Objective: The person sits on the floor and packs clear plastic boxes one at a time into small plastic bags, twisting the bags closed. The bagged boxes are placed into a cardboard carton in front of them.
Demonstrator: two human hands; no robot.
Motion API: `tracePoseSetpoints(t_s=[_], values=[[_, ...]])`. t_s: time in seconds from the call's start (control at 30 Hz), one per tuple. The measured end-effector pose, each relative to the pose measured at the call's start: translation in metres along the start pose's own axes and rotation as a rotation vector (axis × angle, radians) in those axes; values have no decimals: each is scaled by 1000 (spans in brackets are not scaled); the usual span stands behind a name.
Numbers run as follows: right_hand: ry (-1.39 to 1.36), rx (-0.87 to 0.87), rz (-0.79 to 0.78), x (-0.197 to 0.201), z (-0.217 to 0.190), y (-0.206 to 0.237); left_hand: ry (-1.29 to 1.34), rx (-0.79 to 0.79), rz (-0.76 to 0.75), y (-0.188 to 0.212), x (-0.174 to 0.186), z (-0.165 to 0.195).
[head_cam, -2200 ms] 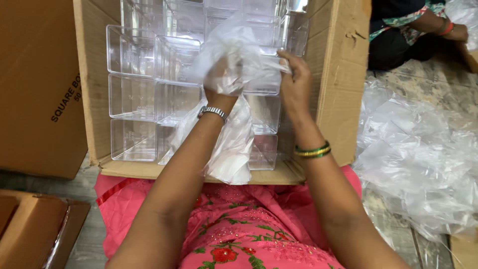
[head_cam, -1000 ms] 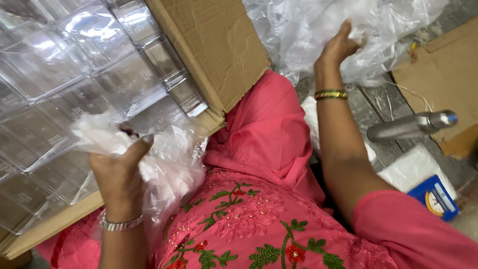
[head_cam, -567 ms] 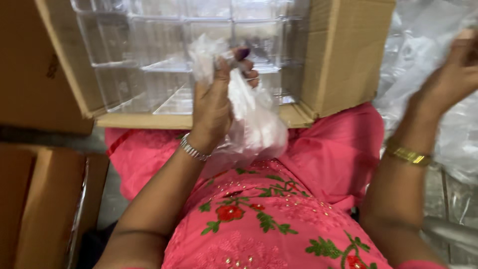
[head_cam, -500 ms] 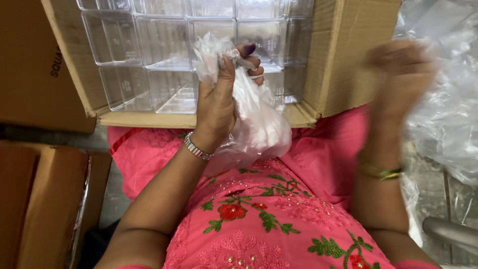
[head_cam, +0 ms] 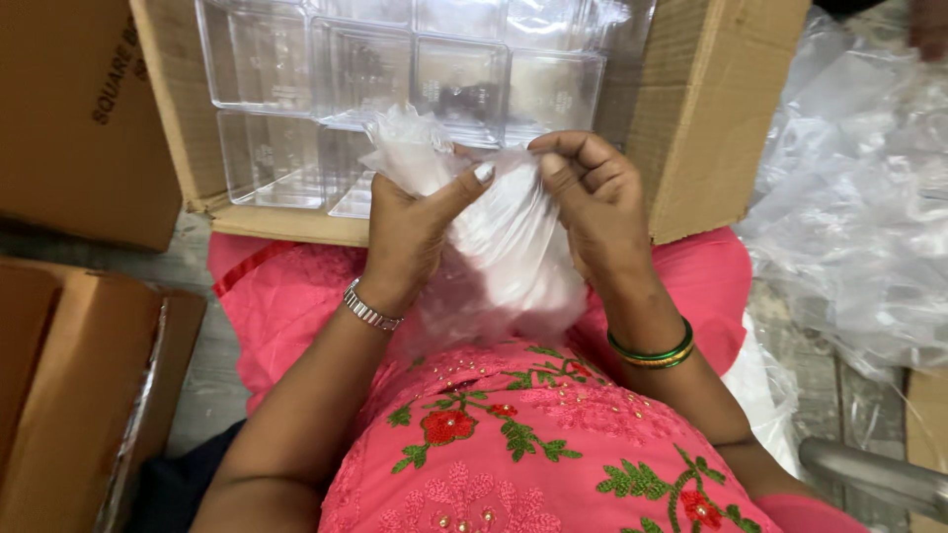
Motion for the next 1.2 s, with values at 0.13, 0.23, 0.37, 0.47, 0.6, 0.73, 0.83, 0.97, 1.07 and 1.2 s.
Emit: tracePoseSetpoints(t_s=[0.13, 0.23, 0.37, 0.47, 0.6, 0.73, 0.83, 0.97, 1.07, 1.2], values=[[117, 95, 42, 3, -7, 2, -171, 48, -40, -3, -10, 21], [197, 150, 107, 1, -24, 11, -84, 33, -152, 6, -20, 40], [288, 242, 77, -26, -50, 28, -11, -67, -119, 14, -18, 60], [328, 306, 85, -36, -65, 26, -99, -28, -39, 13, -13, 60], [534, 286, -12, -39, -71, 16, -125, 6, -167, 7, -26, 52], [184, 393, -55, -24, -60, 24, -139, 87, -160, -2, -29, 35], [271, 216, 27, -7, -40, 21, 36, 41, -291, -2, -30, 29], [-216, 168, 47, 24, -45, 7, 334, 316, -449, 1, -31, 3], [-529, 160, 65, 47, -71, 4, 318, 213, -335, -14, -9, 9], [-137, 338, 9, 55, -98, 12, 234, 100, -159, -38, 18, 12]])
Point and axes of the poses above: each hand's wrist, its own y-axis away from the middle knuckle, its own x-axis out of the back of the hand, z = x × y, the point moved 7 cm from there along -y, towards the middle knuckle, and after that the axes turned 15 degrees about -z, right-handed, at the moved point
